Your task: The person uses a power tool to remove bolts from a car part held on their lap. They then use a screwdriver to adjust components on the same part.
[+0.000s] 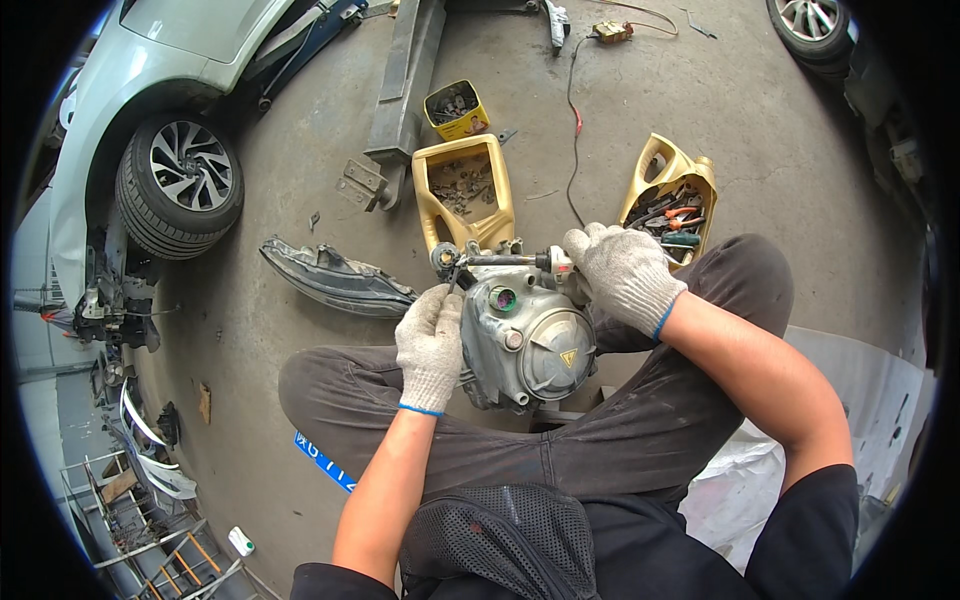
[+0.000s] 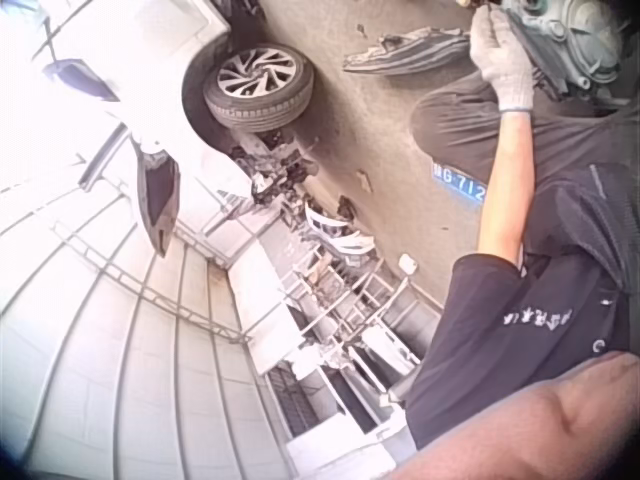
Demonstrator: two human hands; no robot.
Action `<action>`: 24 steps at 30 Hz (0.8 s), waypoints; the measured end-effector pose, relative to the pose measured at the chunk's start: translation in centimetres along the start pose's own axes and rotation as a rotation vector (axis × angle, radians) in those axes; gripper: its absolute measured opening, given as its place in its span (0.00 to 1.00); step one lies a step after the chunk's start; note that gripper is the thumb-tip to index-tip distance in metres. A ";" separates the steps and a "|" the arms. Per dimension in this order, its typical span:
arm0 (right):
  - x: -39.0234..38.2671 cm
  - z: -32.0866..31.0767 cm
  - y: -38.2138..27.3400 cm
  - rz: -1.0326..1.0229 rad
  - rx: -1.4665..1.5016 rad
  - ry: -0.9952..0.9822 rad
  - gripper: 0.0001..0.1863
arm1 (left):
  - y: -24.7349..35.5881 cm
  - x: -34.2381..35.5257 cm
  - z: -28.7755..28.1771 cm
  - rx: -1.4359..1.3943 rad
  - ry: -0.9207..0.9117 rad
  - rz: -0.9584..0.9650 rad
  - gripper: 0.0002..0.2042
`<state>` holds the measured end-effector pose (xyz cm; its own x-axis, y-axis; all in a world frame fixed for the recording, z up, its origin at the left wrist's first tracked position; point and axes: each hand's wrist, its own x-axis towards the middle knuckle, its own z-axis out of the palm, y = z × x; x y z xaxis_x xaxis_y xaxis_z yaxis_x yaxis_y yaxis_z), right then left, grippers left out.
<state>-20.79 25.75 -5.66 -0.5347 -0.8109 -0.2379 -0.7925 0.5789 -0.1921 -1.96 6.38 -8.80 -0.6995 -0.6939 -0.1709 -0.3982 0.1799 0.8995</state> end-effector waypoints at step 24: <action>0.1 -0.8 1.0 0.012 0.093 -0.019 0.16 | -0.2 -0.2 0.5 0.138 0.091 0.150 0.10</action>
<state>-21.85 26.21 -5.11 -0.5374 -0.8027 -0.2588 -0.7549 0.5946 -0.2766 -2.05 6.85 -9.15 -0.7031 -0.7111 0.0035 -0.3752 0.3752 0.8476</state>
